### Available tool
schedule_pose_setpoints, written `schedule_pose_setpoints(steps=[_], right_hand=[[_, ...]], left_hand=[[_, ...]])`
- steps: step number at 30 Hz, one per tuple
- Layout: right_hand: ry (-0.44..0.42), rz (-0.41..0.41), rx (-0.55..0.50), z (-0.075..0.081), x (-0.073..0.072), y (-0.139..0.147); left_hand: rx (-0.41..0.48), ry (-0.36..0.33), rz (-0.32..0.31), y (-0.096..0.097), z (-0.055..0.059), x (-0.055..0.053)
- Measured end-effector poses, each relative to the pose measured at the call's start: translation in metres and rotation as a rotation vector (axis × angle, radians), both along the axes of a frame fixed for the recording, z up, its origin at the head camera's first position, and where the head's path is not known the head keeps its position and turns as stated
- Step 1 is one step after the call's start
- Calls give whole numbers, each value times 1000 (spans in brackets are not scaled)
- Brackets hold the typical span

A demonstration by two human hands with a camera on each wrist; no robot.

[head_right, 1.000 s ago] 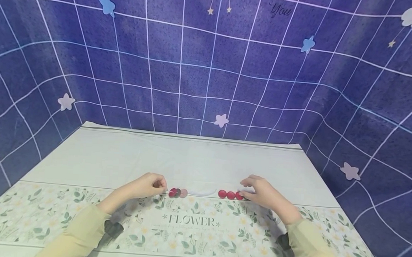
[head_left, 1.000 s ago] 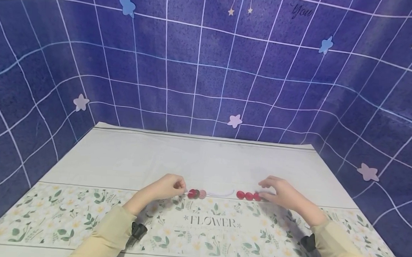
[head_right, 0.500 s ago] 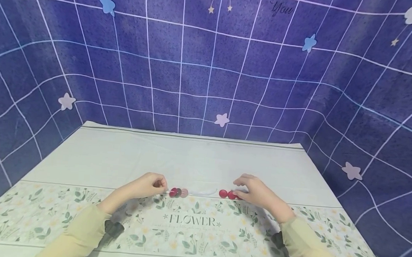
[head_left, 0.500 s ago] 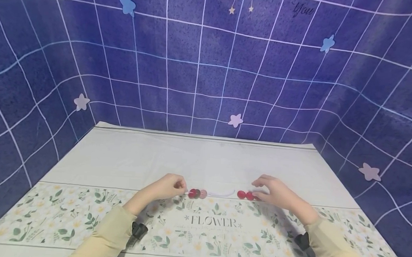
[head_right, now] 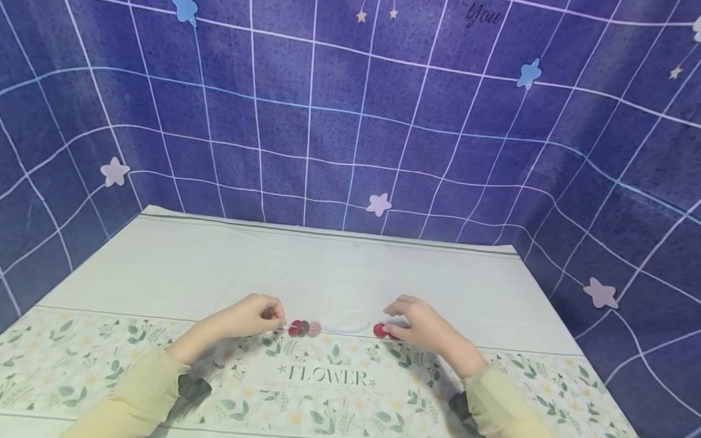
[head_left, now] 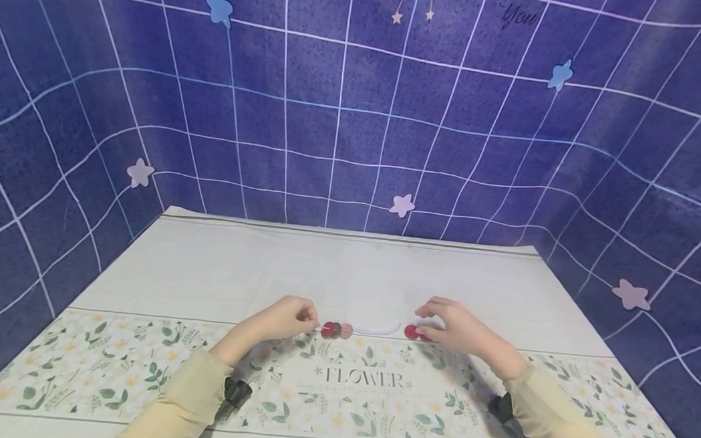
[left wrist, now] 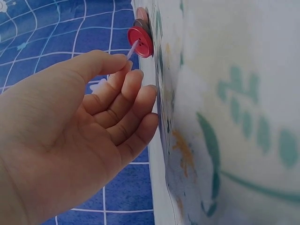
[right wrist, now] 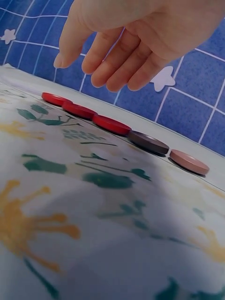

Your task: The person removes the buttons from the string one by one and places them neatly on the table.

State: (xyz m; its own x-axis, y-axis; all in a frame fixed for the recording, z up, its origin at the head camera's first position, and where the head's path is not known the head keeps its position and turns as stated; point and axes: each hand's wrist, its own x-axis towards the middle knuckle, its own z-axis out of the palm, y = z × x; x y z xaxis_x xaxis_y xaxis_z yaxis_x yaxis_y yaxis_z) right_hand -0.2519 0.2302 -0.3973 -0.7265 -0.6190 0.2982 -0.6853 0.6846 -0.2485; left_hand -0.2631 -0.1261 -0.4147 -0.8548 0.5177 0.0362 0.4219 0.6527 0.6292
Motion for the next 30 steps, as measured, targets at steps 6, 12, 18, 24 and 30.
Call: schedule_pose_setpoints(steps=[6,12,18,24,30], right_hand=[[7,-11,12,-1,-2,-6],[-4,6,10,1,-1,-13],[-18,29,6,3,-3,-19],[-28,52,8,4,-5,-25],[-28,62,13,4,-8,-31]], left_hand=[[1,12,9,0,-1,-1],[-11,18,9,0,-1,-1],[-7,18,5,0,-1,0],[5,7,7,1,-1,0],[-4,2,18,0,-4,-1]])
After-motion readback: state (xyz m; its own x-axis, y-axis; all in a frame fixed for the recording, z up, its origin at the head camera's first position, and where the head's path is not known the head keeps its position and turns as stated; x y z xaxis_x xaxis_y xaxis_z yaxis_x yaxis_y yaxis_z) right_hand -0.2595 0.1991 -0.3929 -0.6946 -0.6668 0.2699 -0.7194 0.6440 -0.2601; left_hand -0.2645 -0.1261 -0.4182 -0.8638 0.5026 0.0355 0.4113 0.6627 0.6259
